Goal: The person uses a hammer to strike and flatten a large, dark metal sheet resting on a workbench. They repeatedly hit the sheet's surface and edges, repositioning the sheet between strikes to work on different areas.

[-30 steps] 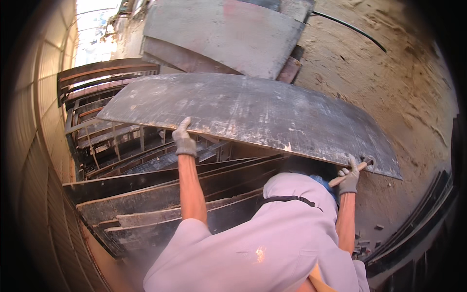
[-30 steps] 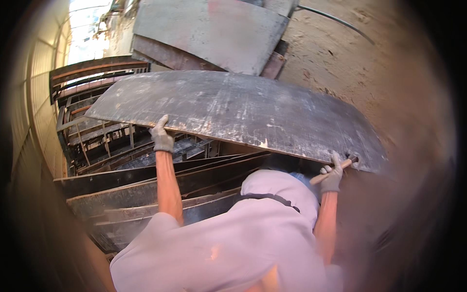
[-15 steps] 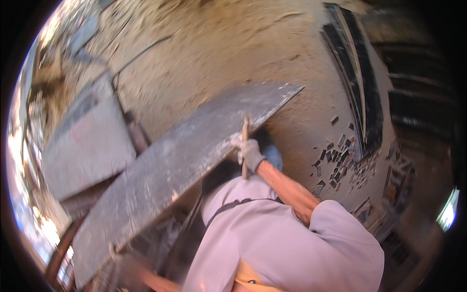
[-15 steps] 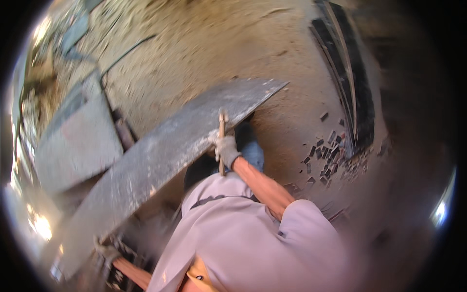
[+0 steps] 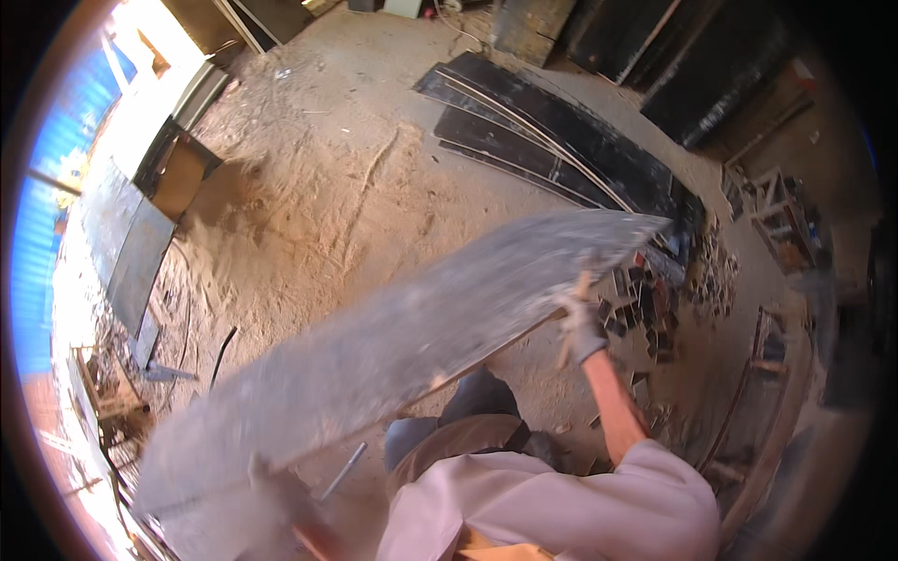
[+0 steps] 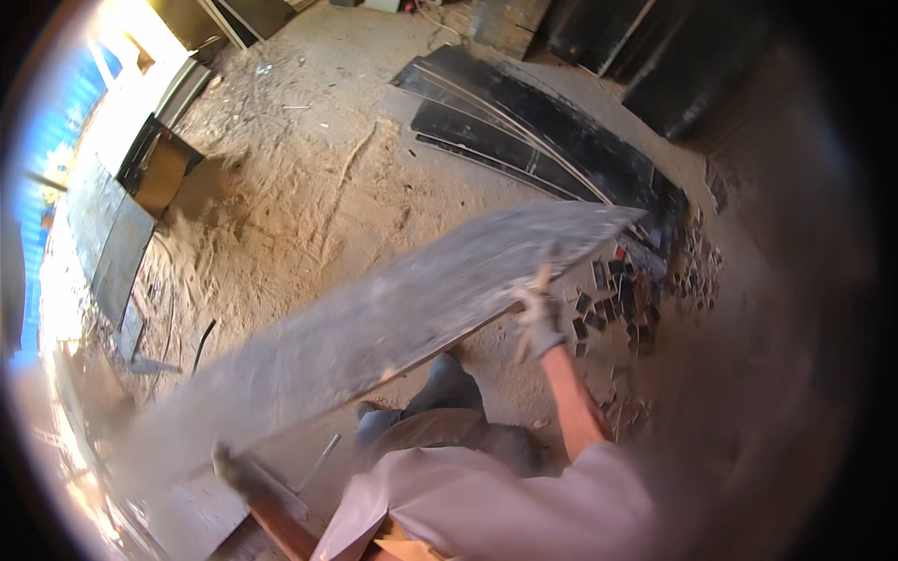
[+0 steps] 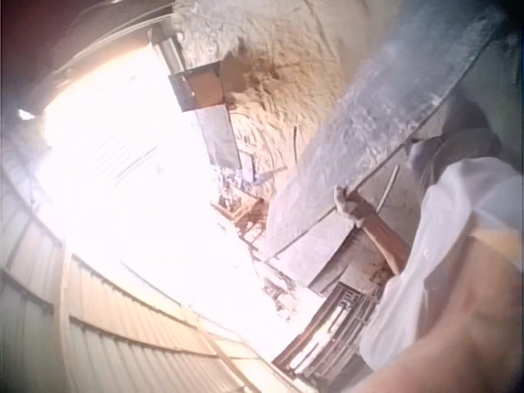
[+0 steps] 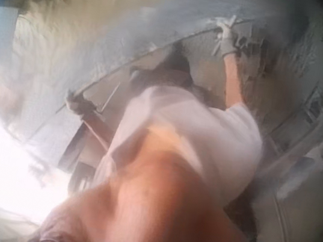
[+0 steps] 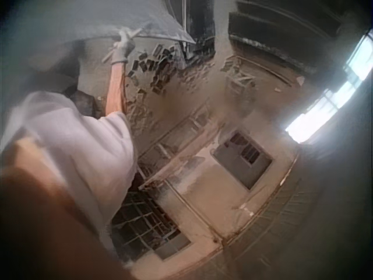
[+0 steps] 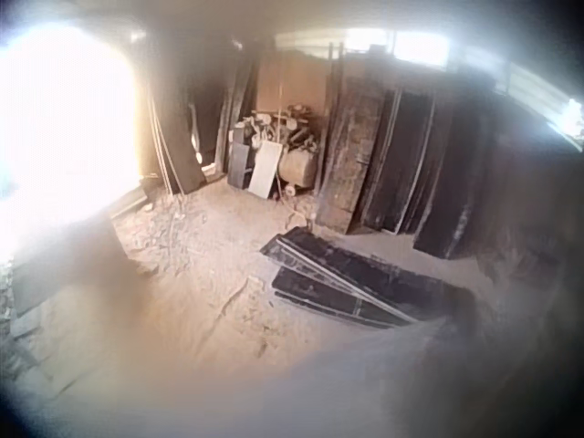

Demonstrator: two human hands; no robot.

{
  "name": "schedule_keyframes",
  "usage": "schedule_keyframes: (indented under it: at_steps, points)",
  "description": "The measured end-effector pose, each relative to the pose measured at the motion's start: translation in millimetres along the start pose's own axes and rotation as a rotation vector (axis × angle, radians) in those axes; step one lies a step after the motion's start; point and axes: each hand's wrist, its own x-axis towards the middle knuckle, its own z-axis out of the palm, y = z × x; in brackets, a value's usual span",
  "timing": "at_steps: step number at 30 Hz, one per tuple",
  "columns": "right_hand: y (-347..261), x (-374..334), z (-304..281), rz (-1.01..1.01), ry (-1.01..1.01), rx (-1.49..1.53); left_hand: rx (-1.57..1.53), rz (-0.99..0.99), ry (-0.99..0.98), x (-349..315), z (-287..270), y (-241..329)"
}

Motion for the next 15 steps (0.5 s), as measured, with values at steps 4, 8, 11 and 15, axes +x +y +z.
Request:
schedule_keyframes:
  at_steps: [4,8,11,15]
  points:
    - [-72,92,-112,-0.156,0.514,0.142,-0.791,-0.582,-0.273,47,195,189]
    - [-58,145,-194,-0.159,0.161,0.120,-0.649,-0.306,-0.944,43,294,274]
    - [-4,138,-135,-0.012,0.096,-0.065,-0.593,0.008,-1.083,-9,295,269]
    - [73,94,-69,0.169,-0.113,-0.349,-0.339,-0.299,-0.902,-62,232,202]
